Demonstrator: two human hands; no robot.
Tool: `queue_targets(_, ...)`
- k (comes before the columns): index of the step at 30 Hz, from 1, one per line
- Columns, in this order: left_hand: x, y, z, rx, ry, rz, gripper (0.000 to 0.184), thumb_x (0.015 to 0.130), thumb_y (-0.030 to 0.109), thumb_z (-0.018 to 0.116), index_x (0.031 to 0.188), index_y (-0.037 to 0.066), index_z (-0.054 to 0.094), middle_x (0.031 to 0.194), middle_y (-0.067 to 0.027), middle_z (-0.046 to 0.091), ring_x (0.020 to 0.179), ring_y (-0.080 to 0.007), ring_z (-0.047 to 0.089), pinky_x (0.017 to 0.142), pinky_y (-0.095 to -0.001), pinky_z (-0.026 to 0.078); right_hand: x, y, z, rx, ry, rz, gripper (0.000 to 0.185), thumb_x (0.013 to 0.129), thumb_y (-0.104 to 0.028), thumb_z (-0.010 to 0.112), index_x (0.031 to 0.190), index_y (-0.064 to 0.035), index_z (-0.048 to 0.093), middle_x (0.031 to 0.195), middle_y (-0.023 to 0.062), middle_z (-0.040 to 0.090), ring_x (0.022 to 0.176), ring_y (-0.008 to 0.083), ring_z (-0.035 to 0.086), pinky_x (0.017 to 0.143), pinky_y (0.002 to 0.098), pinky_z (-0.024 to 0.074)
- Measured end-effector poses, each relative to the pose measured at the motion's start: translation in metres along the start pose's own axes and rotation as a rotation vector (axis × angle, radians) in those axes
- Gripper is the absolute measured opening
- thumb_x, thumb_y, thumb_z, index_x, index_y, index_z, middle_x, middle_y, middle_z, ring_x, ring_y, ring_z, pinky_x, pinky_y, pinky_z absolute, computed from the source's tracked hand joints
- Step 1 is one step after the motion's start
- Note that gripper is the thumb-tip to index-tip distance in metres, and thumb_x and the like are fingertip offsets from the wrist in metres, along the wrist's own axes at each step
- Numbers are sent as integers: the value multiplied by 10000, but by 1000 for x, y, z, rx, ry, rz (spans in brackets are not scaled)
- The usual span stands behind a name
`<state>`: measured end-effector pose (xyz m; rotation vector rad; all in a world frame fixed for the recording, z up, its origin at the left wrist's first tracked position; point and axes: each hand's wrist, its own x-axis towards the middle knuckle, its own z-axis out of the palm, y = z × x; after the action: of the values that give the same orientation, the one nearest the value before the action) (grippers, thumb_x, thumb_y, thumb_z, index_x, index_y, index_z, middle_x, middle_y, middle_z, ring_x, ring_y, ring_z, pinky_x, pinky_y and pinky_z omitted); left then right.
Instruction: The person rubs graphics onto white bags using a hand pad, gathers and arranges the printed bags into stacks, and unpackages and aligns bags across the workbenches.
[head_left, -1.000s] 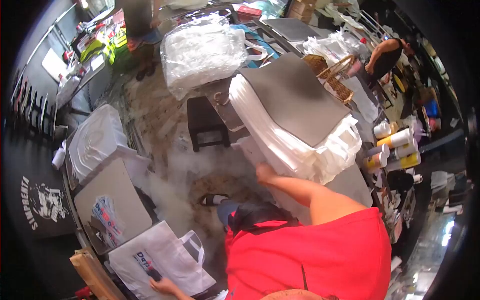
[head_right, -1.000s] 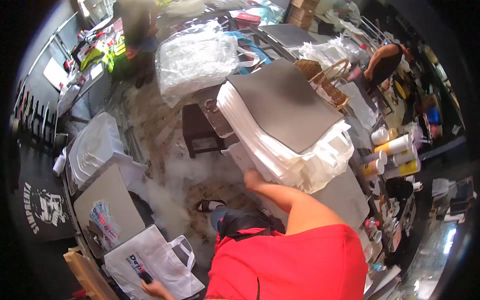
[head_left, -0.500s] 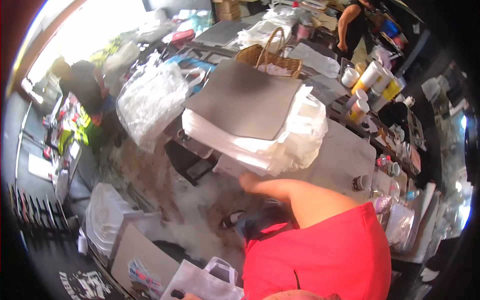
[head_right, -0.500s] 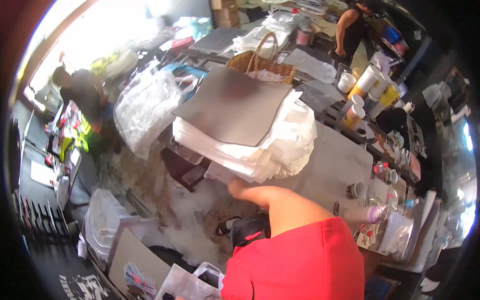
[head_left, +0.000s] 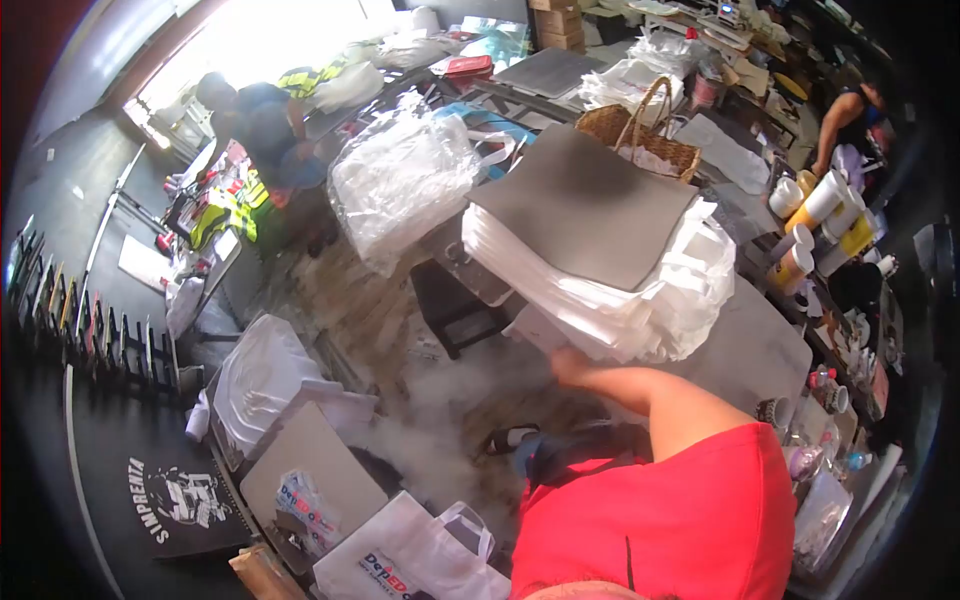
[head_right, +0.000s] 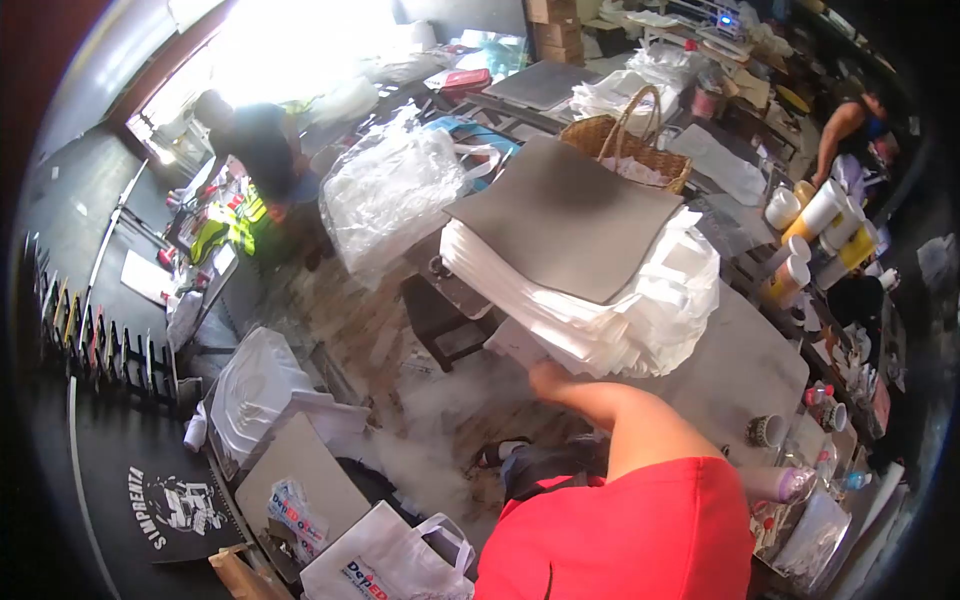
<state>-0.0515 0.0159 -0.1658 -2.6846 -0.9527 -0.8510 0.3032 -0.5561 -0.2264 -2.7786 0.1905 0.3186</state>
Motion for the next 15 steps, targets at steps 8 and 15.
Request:
queue_targets(8,148,124,58,-138,-169,-206,367,689,47,589,1055,22,600,1097,-215,557,1047,-421,519,886,-512,423,57,-27,2,-682,-724,-123,252,775,-211,639,958,-52,707,1001,162,682,988,300,658,783,424,542)
queue_targets(15,106,114,-6,-355,-155,-119,438,675,28,639,1093,2,513,1040,-217,573,1019,-422,531,868,-504,412,-103,-388,-58,129,-571,-1424,647,610,-113,756,1186,-18,476,1234,212,518,1177,370,476,984,443,408)
